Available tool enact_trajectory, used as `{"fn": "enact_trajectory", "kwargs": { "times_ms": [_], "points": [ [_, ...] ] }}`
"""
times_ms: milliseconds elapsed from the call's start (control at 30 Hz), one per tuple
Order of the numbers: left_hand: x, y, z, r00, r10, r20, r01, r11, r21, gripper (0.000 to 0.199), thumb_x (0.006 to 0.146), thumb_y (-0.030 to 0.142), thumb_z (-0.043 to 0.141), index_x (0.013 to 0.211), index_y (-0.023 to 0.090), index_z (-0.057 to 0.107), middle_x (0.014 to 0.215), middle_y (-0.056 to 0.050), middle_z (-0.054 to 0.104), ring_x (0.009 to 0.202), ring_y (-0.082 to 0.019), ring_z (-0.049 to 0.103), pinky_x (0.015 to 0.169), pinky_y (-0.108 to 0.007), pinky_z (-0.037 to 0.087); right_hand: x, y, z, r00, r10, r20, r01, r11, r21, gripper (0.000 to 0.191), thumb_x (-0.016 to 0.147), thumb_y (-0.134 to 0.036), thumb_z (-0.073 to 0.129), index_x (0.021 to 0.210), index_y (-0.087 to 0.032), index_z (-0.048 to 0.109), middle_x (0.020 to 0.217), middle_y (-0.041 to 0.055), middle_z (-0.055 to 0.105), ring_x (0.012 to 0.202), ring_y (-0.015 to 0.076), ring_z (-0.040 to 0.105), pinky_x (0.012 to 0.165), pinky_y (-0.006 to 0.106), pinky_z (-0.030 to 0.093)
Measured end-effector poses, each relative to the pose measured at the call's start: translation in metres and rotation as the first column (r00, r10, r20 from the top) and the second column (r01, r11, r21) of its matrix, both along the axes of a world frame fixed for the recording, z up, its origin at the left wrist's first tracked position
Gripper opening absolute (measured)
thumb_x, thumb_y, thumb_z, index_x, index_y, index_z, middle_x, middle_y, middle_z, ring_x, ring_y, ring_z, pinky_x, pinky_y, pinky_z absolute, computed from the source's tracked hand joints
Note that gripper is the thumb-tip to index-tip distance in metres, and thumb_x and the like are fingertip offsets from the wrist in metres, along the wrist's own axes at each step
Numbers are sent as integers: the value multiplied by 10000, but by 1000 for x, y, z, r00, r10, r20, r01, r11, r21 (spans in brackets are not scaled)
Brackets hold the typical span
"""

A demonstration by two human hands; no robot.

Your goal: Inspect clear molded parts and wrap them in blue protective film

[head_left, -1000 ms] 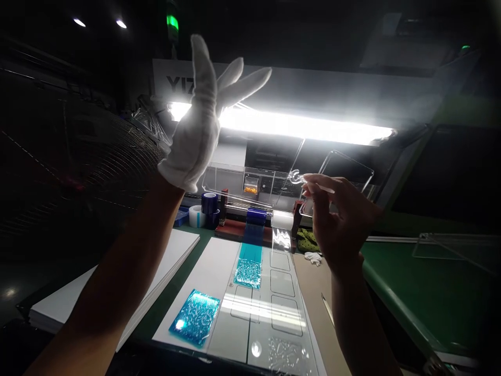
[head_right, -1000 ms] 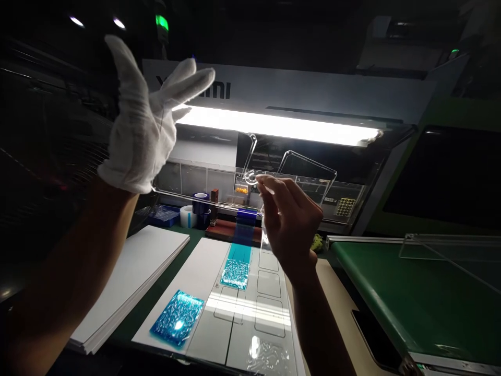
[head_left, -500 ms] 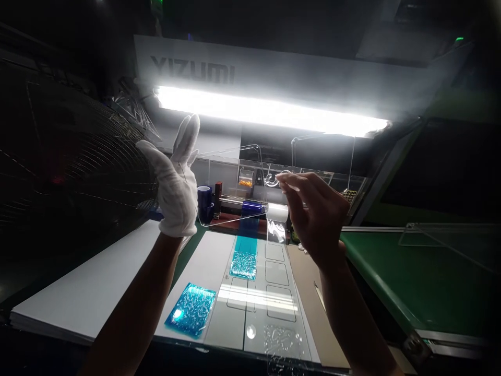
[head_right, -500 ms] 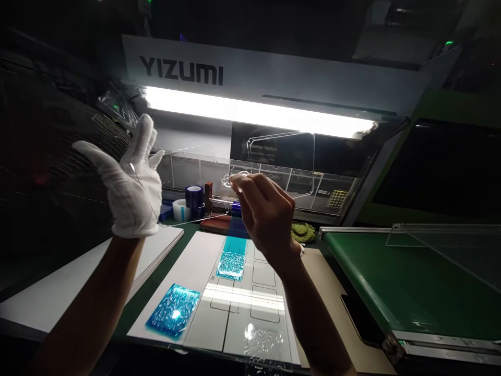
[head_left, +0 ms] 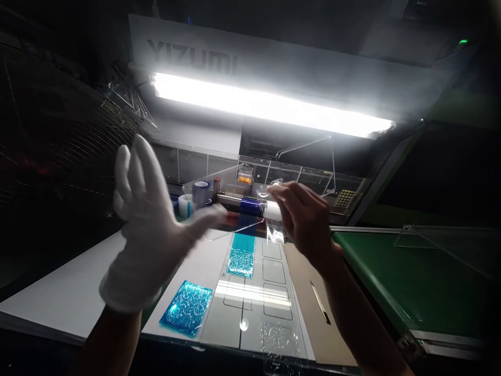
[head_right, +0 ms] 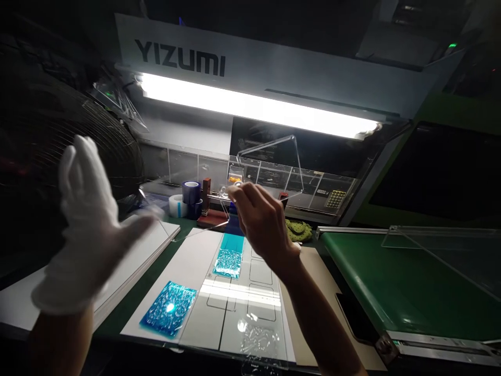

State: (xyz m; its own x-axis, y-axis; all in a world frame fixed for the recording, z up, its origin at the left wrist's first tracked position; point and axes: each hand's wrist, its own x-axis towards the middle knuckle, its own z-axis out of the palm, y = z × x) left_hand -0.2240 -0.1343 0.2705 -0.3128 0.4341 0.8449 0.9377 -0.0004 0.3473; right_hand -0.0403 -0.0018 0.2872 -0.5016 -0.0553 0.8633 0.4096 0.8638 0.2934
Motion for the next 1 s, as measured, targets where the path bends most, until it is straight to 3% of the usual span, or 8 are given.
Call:
{"fn": "enact_trajectory", "kwargs": {
  "times_ms": [133, 267, 367, 467, 600, 700, 867, 1000],
  "points": [
    [14, 12, -42, 938, 172, -300, -231, 958, -173, 1357, 500, 922, 414, 1441, 117, -139, 1528, -177, -68, 1383, -393, -87, 1087, -599, 21, -13, 5, -40, 992, -40, 124, 54, 992, -112, 191, 892, -55, 442, 978, -139, 590, 864, 42, 640, 761, 126, 560, 628, 239, 438],
    [13, 34, -82, 907, 172, -384, -301, 903, -307, 1382, 513, 834, 530, 1422, 74, -181, 1514, -237, -7, 1370, -441, -68, 1055, -647, 24, -30, -1, -74, 976, -14, 216, 64, 972, -226, 169, 910, -82, 441, 950, -140, 594, 859, 40, 639, 742, 130, 555, 639, 242, 418],
    [9, 35, -99, 899, 178, -400, -333, 871, -362, 1319, 576, 691, 596, 1412, 4, -158, 1472, -309, 104, 1365, -461, 17, 1035, -658, 63, -32, -7, -83, 959, 19, 283, 63, 959, -277, 170, 926, -119, 436, 958, -160, 598, 875, 38, 652, 761, 135, 574, 666, 255, 415],
    [-4, 30, -110, 912, 160, -378, -320, 854, -410, 1273, 578, 663, 578, 1421, -18, -91, 1388, -313, 270, 1303, -464, 228, 1028, -614, 162, -17, -8, -75, 944, 35, 328, 78, 943, -325, 223, 905, -296, 529, 1085, -174, 572, 987, 64, 671, 873, 181, 604, 772, 325, 433],
    [-29, 18, -122, 915, 99, -392, -296, 823, -485, 1253, 527, 748, 524, 1436, 29, 48, 1279, -268, 380, 1171, -473, 374, 987, -571, 254, 14, 2, -58, 900, -29, 435, 179, 935, -308, 906, 669, -492, 748, 1387, -146, 317, 1322, 164, 509, 1193, 306, 478, 974, 489, 368],
    [-42, 9, -125, 913, 45, -406, -275, 803, -529, 1184, 496, 667, 590, 1427, 99, 128, 1225, -229, 420, 1130, -440, 413, 960, -542, 296, 23, 11, -61, 812, -12, 583, 207, 940, -270, 1217, 539, -486, 825, 1464, -148, 111, 1471, 175, 297, 1353, 333, 268, 1099, 568, 186],
    [-47, 3, -122, 922, -60, -384, -177, 815, -552, 1106, 475, 543, 655, 1402, 162, 187, 1207, -178, 451, 1112, -388, 433, 963, -514, 319, 16, 18, -81, 709, 66, 702, 222, 924, -312, 1407, 479, -478, 848, 1460, -147, -106, 1515, 189, 124, 1397, 342, 108, 1100, 632, 14],
    [-53, -3, -125, 940, -114, -321, -90, 826, -556, 1109, 448, 533, 684, 1386, 187, 202, 1239, -167, 449, 1126, -386, 435, 975, -526, 331, 15, 22, -87, 699, 153, 698, 190, 902, -388, 1395, 516, -467, 835, 1449, -162, -156, 1495, 194, 220, 1382, 344, 181, 1098, 633, 41]
  ]
}}
